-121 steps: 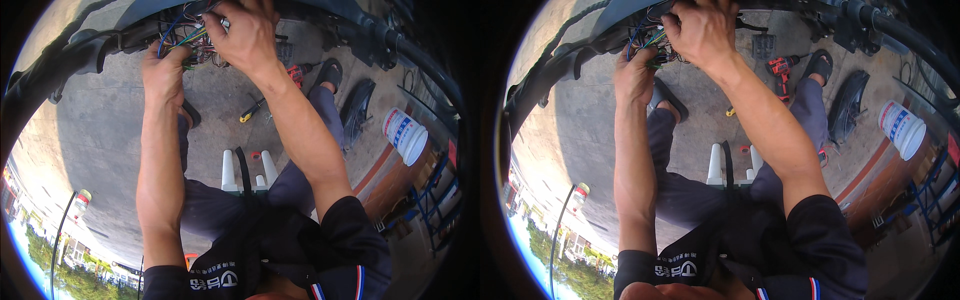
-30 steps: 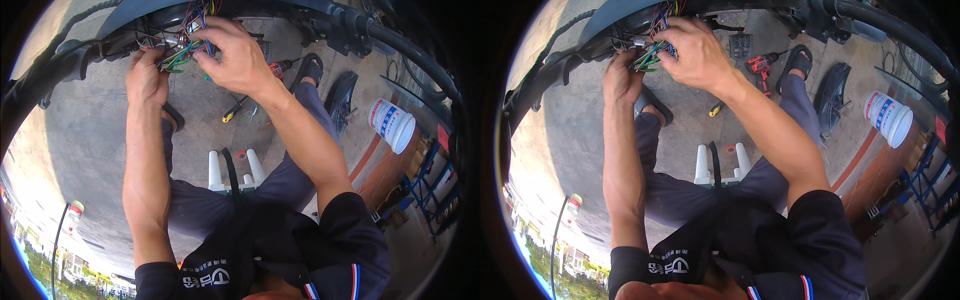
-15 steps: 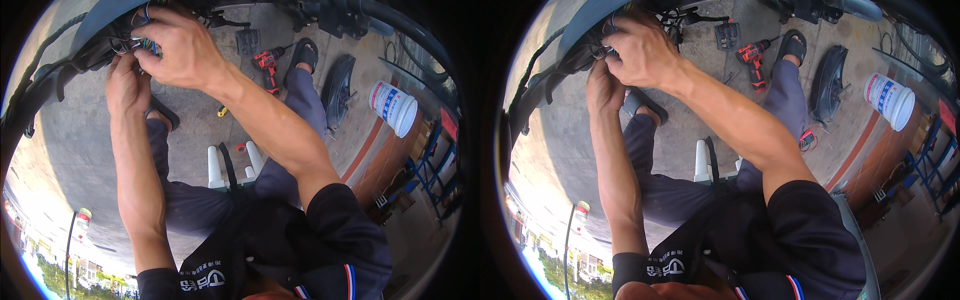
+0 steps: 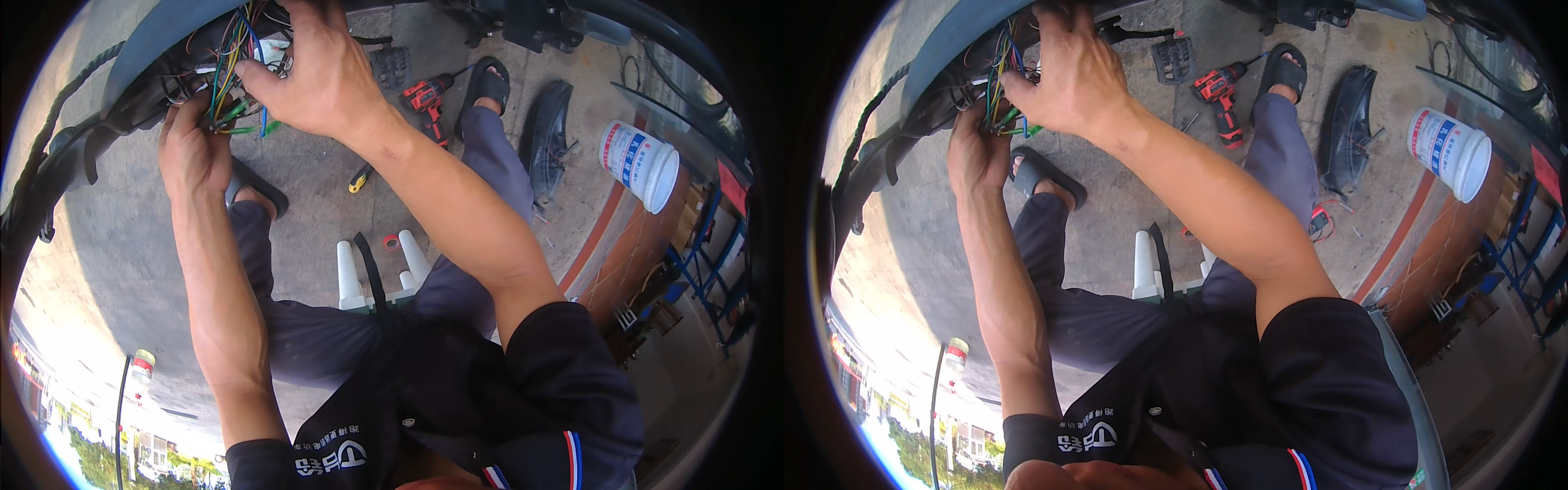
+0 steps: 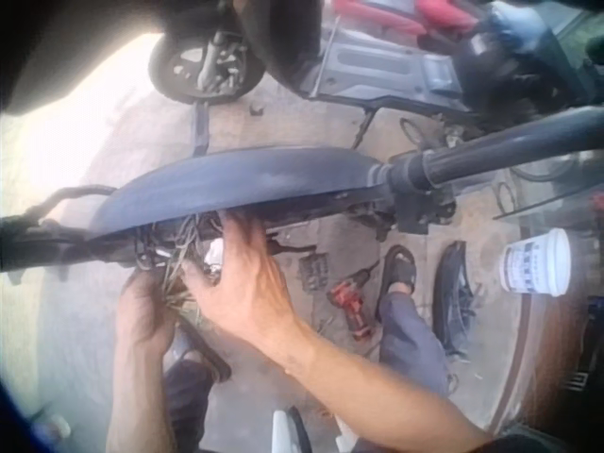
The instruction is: The person sits on a stool and works on the exposed wiring harness under the handlebars of an electric scooter. They manipulate and connect wires, then briefly test the throttle and brake levers before returning to the wiring.
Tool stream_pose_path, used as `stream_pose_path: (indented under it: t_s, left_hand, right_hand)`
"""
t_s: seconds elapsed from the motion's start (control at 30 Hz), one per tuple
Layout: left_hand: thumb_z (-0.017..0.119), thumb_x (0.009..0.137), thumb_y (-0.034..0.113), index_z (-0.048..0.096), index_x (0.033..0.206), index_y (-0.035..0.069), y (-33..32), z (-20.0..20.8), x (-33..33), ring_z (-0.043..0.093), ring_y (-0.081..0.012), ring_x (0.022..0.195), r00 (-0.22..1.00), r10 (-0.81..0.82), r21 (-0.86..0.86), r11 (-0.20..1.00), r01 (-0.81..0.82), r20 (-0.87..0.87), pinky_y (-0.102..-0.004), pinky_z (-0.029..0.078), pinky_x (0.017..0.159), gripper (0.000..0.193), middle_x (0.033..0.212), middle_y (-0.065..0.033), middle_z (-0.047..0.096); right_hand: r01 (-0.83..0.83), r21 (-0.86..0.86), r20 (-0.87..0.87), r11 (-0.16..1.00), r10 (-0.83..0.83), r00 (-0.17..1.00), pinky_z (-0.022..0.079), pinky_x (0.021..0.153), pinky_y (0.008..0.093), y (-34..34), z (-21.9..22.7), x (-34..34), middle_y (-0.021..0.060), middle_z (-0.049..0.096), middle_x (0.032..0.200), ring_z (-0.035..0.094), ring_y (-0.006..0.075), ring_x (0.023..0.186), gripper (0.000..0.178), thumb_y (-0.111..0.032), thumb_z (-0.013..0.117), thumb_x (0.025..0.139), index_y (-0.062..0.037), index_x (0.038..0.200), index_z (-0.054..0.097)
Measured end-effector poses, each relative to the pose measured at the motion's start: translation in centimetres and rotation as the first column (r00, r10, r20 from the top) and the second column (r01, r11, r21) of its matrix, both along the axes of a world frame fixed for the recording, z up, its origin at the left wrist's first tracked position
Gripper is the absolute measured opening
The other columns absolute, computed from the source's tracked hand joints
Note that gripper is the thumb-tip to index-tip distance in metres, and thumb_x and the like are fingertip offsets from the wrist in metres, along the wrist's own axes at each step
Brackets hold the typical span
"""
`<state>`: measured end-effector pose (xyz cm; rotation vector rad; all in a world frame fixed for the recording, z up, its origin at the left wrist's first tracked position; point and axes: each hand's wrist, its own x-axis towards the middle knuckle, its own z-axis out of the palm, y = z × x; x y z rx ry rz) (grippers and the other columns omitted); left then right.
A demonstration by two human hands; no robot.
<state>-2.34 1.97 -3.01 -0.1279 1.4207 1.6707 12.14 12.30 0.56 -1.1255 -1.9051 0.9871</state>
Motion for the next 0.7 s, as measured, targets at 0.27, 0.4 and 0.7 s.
stream_pose_path:
  t_s: [0.27,0.4,0.7]
  left_hand:
    - [0.052,0.091,-0.003,0.055,0.114,-0.007,-0.2,-0.2,0.0,0.063,-0.0247,0.101,1.0,0.0,0.062,0.998,-0.002,0.021,-0.0388,0.051,0.087,0.024,0.109,-0.0148,0.063]
    - [0.051,0.093,-0.002,0.054,0.115,-0.007,-0.5,0.1,-0.1,0.063,-0.0242,0.101,0.999,-0.01,0.052,0.999,0.008,0.033,-0.0386,0.051,0.088,0.024,0.111,-0.0154,0.063]
    - [0.05,0.095,0.001,0.057,0.109,-0.008,-0.6,0.5,-0.5,0.064,-0.0253,0.101,0.999,0.002,0.098,0.995,-0.005,0.04,-0.0377,0.052,0.088,0.018,0.108,-0.0169,0.064]
  right_hand:
    - [-0.313,-0.135,-0.059,0.94,0.308,0.95,0.053,0.082,0.0432,-0.4,-1.5,-0.7,0.0268,0.062,0.111,0.065,0.0397,0.092,0.076,-0.019,0.068,0.076,0.0052,0.142,0.038]
    - [-0.353,-0.198,-0.125,0.914,0.334,0.934,0.053,0.083,0.0432,-0.6,-1.4,-1.4,0.0274,0.063,0.109,0.064,0.0405,0.095,0.075,-0.018,0.066,0.078,0.0063,0.142,0.036]
    - [-0.342,-0.115,-0.011,0.932,0.343,0.939,0.053,0.078,0.0449,-0.2,-1.2,-2.0,0.0236,0.066,0.099,0.065,0.0406,0.09,0.065,-0.03,0.07,0.081,0.0016,0.133,0.048]
